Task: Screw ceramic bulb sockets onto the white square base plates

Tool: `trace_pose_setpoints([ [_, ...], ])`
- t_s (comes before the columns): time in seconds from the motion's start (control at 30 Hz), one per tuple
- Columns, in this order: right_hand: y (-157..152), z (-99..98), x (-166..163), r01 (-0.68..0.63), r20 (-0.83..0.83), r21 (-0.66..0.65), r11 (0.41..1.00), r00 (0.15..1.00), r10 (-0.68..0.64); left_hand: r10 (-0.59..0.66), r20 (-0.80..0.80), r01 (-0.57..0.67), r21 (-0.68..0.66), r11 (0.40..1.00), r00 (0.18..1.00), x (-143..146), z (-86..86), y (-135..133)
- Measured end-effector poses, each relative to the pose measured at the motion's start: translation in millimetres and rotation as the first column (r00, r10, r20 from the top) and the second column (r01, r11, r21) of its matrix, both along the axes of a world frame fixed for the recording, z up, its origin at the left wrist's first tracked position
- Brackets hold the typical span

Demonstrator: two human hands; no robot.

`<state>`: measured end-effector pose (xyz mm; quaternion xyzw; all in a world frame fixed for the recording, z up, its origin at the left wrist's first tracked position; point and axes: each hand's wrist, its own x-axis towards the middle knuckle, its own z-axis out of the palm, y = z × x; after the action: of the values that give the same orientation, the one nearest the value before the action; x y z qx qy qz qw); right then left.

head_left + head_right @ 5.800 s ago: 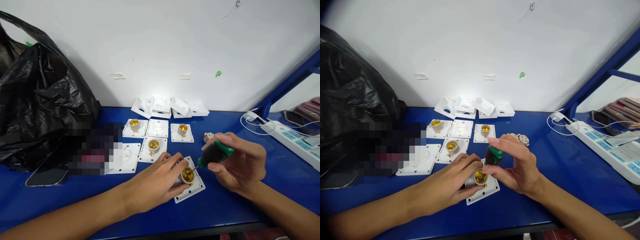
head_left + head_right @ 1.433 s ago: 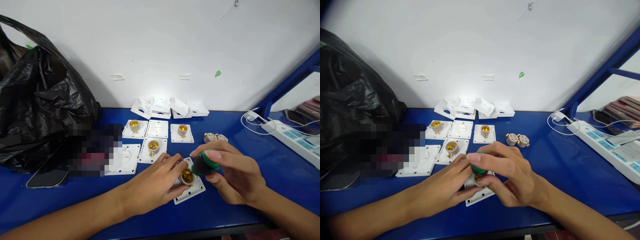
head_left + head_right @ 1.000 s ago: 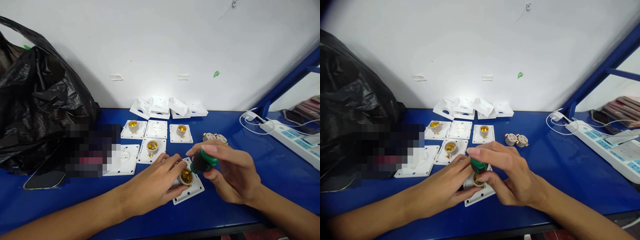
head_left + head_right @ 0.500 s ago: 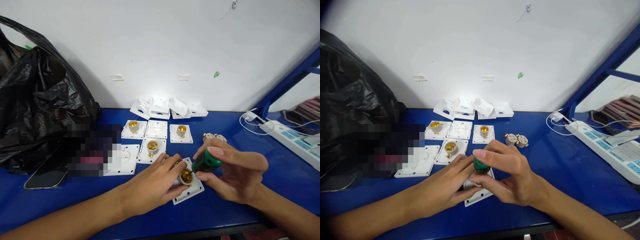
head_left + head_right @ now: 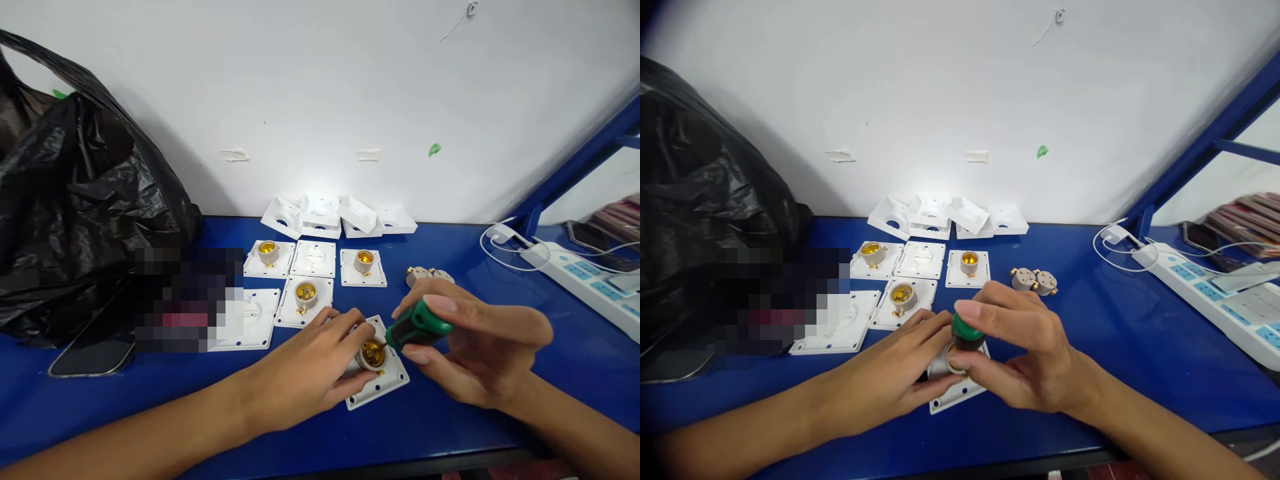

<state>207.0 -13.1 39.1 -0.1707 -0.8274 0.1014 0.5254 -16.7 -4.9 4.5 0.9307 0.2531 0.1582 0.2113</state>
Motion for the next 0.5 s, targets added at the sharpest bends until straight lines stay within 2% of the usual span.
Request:
trace_pose_setpoints([
  [0.1, 1.3, 0.4, 0.8, 0.022, -0.009, 0.021, 1.000, 1.000, -0.022, 0.004, -0.008, -0.004, 0.007, 1.000, 1.000, 0.4, -0.5, -0.2],
  [0.27, 6.5, -6.0, 0.8, -0.019, -0.053, 0.049, 0.999, 0.998, 0.021, 0.008, -0.014, -0.008, 0.013, 1.000, 1.000, 0.4, -1.0, 0.1],
  [0.5, 4.6, -4.0, 1.1, 0.021, -0.009, 0.047, 0.999, 1.000, -0.021, 0.000, -0.010, 0.001, 0.022, 1.000, 1.000, -0.2, 0.1, -0.1],
])
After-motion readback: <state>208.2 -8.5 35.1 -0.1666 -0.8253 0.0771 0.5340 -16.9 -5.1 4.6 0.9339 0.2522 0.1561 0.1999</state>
